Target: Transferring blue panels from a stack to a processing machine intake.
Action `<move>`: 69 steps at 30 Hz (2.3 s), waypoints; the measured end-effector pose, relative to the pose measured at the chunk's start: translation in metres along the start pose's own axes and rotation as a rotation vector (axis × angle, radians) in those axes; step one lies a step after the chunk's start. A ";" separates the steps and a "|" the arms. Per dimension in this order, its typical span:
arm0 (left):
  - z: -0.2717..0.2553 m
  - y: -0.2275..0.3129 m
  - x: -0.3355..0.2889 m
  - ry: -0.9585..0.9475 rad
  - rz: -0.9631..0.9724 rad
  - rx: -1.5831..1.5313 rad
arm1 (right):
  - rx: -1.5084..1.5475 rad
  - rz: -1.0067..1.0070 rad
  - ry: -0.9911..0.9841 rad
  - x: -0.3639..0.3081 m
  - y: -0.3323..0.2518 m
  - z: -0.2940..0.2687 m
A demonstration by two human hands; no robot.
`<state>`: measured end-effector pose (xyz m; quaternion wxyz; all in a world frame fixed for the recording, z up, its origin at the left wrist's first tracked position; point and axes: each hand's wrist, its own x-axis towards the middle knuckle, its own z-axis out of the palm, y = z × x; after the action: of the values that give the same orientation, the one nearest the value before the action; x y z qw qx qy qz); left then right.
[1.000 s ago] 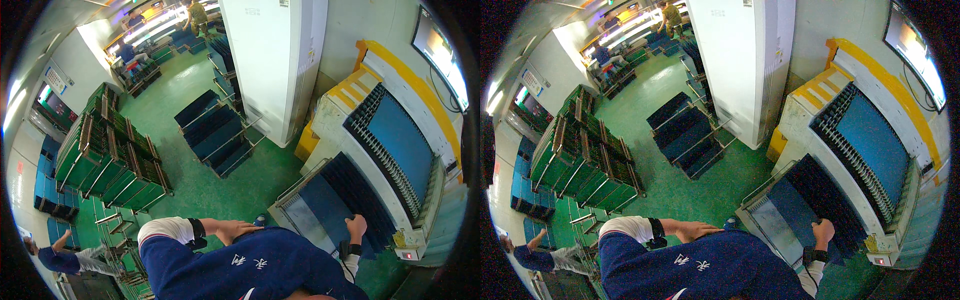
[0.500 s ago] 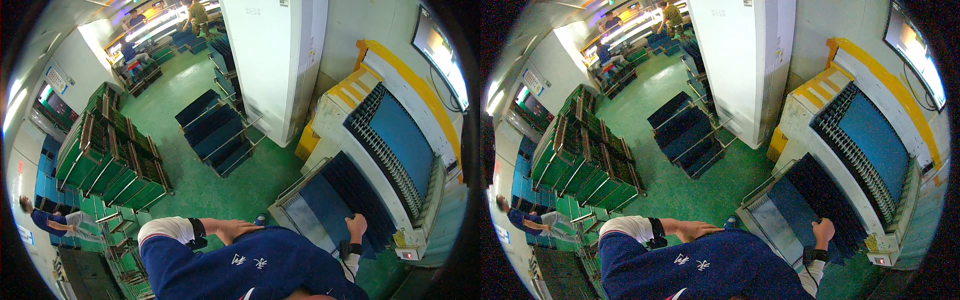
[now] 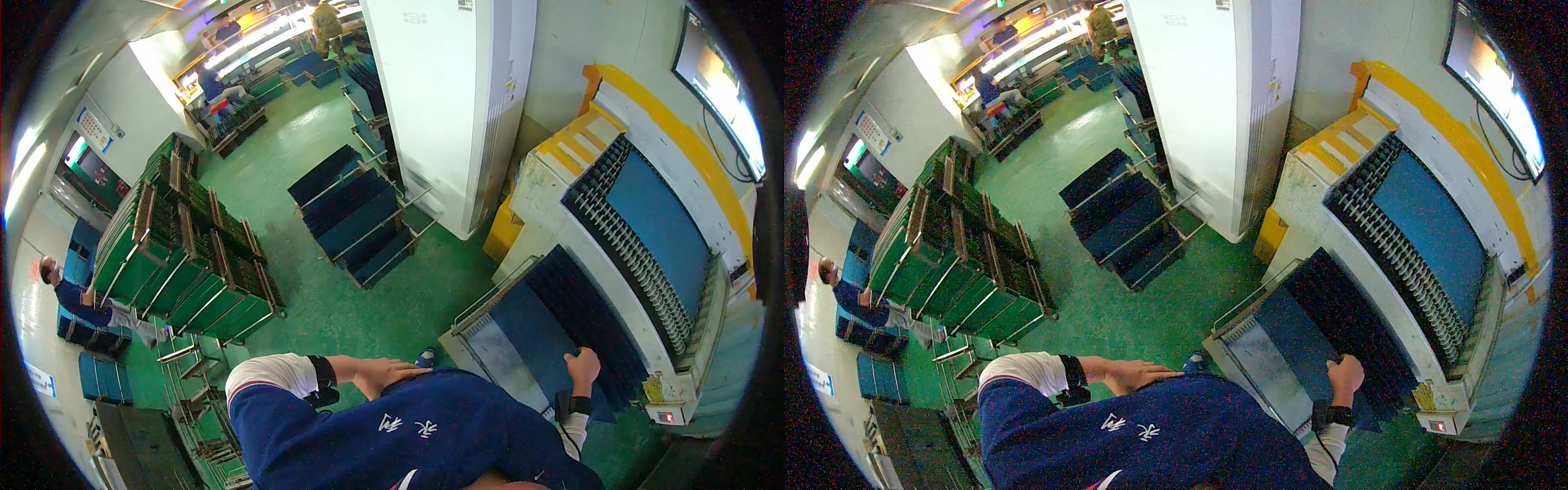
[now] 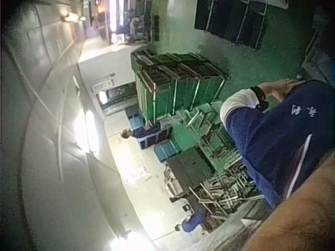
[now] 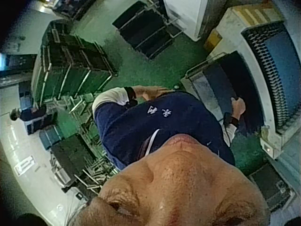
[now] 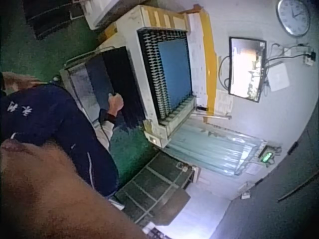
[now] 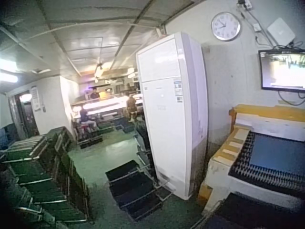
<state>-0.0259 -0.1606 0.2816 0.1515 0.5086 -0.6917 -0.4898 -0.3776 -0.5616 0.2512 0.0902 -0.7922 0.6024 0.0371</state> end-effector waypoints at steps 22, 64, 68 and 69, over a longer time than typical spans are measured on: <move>0.002 0.004 -0.004 -0.006 -0.007 0.038 | -0.014 0.031 -0.045 -0.003 -0.005 -0.006; 0.014 -0.021 0.007 -0.016 0.034 -0.009 | 0.102 -0.154 0.154 -0.059 0.019 -0.158; 0.007 -0.025 0.013 -0.080 0.023 0.073 | 0.293 -0.100 0.280 -0.069 0.076 -0.185; 0.006 -0.023 0.013 -0.082 0.027 0.070 | 0.570 -0.046 0.250 -0.073 0.085 -0.188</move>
<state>-0.0228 -0.1689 0.2561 0.1117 0.4840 -0.7208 -0.4834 -0.4881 -0.5494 0.4392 0.2348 -0.7468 0.5770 -0.2329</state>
